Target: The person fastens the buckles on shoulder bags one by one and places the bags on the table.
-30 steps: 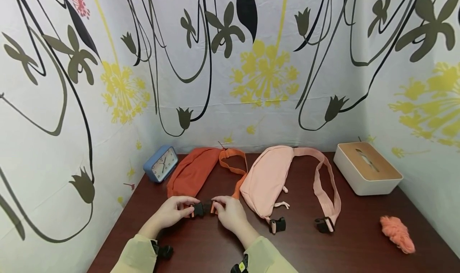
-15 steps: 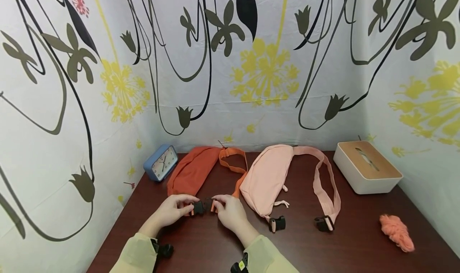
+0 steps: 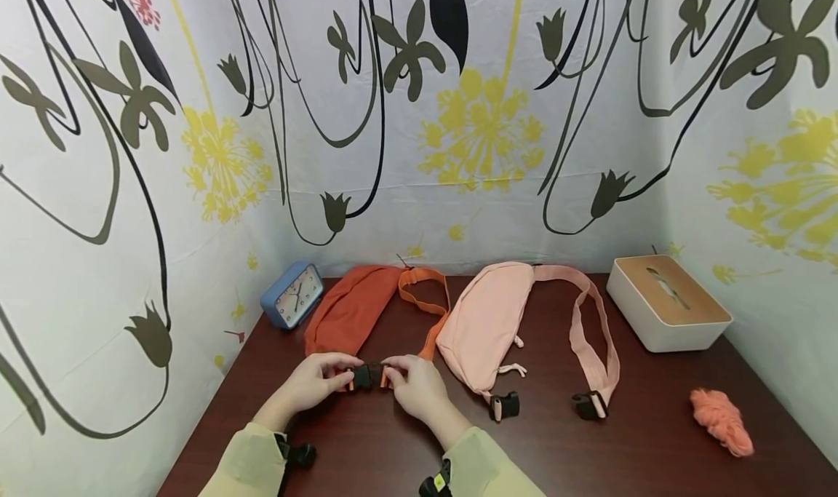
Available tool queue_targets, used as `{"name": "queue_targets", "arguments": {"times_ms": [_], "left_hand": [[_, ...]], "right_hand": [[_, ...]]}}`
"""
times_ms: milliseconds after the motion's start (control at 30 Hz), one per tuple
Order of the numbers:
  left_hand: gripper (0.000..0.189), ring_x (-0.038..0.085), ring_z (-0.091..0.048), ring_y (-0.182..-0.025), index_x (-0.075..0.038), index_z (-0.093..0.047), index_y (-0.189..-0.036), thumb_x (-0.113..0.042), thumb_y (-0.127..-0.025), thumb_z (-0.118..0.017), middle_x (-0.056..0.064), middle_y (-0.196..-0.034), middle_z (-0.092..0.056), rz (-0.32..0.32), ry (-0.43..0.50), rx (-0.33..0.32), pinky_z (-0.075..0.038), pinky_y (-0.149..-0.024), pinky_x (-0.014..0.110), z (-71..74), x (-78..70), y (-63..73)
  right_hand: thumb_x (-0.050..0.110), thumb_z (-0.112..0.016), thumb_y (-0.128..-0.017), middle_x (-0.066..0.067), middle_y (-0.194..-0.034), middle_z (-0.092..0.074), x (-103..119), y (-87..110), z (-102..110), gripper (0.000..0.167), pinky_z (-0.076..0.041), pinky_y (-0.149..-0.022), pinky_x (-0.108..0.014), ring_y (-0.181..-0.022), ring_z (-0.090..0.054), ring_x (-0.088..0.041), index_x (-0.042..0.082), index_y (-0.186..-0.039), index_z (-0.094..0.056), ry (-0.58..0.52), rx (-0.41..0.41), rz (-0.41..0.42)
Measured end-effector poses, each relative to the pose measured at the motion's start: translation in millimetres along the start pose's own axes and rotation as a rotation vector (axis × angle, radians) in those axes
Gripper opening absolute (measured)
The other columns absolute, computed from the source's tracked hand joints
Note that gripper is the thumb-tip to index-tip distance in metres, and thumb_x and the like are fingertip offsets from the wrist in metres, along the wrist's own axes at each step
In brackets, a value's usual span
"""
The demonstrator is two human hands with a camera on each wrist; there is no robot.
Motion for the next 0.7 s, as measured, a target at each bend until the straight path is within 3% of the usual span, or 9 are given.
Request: {"name": "queue_targets", "arguments": {"times_ms": [100,300,500,700], "left_hand": [[0.024,0.013,-0.060,-0.067,-0.026,-0.081,-0.129,-0.025,-0.106,-0.075,0.000,-0.093,-0.076,-0.001,-0.005,-0.001,-0.051,-0.063,0.027,0.4,0.2,0.1],[0.024,0.013,-0.060,-0.069,-0.025,-0.081,-0.129,-0.026,-0.106,-0.075,0.000,-0.098,-0.076,-0.007,-0.003,-0.018,-0.053,-0.063,0.028,0.7,-0.7,1.3],[0.024,0.014,-0.062,-0.071,-0.025,-0.081,-0.129,-0.025,-0.106,-0.075,0.000,-0.100,-0.076,0.005,0.006,-0.035,-0.054,-0.065,0.027,0.7,-0.9,1.3],[0.023,0.013,-0.064,-0.073,-0.025,-0.081,-0.129,-0.024,-0.107,-0.074,0.000,-0.097,-0.077,0.013,0.008,-0.041,-0.055,-0.066,0.027,1.5,-0.8,1.5]], "right_hand": [[0.023,-0.069,-0.109,-0.001,-0.116,-0.082,0,-0.3,0,0.020,-0.061,-0.102,-0.054,-0.112,-0.076,-0.024,0.021,-0.124,-0.083,-0.001,-0.002,0.001],[0.022,-0.069,-0.109,-0.002,-0.124,-0.082,-3,-0.3,5,0.020,-0.059,-0.107,-0.056,-0.123,-0.076,-0.026,0.023,-0.124,-0.083,-0.032,-0.055,-0.035],[0.023,-0.069,-0.110,0.003,-0.114,-0.080,-8,-1.8,6,0.022,-0.059,-0.105,-0.051,-0.107,-0.072,-0.016,0.024,-0.127,-0.082,-0.064,-0.058,-0.061],[0.024,-0.069,-0.110,0.003,-0.117,-0.080,-11,-3.3,5,0.022,-0.058,-0.107,-0.053,-0.106,-0.069,-0.015,0.024,-0.129,-0.081,-0.078,-0.042,-0.074]]}}
Point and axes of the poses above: each hand's wrist, its own y-axis away from the middle knuckle, its own z-axis out of the back of the hand, x = y × z, the point moved 8 cm from there along -y, towards the middle knuckle
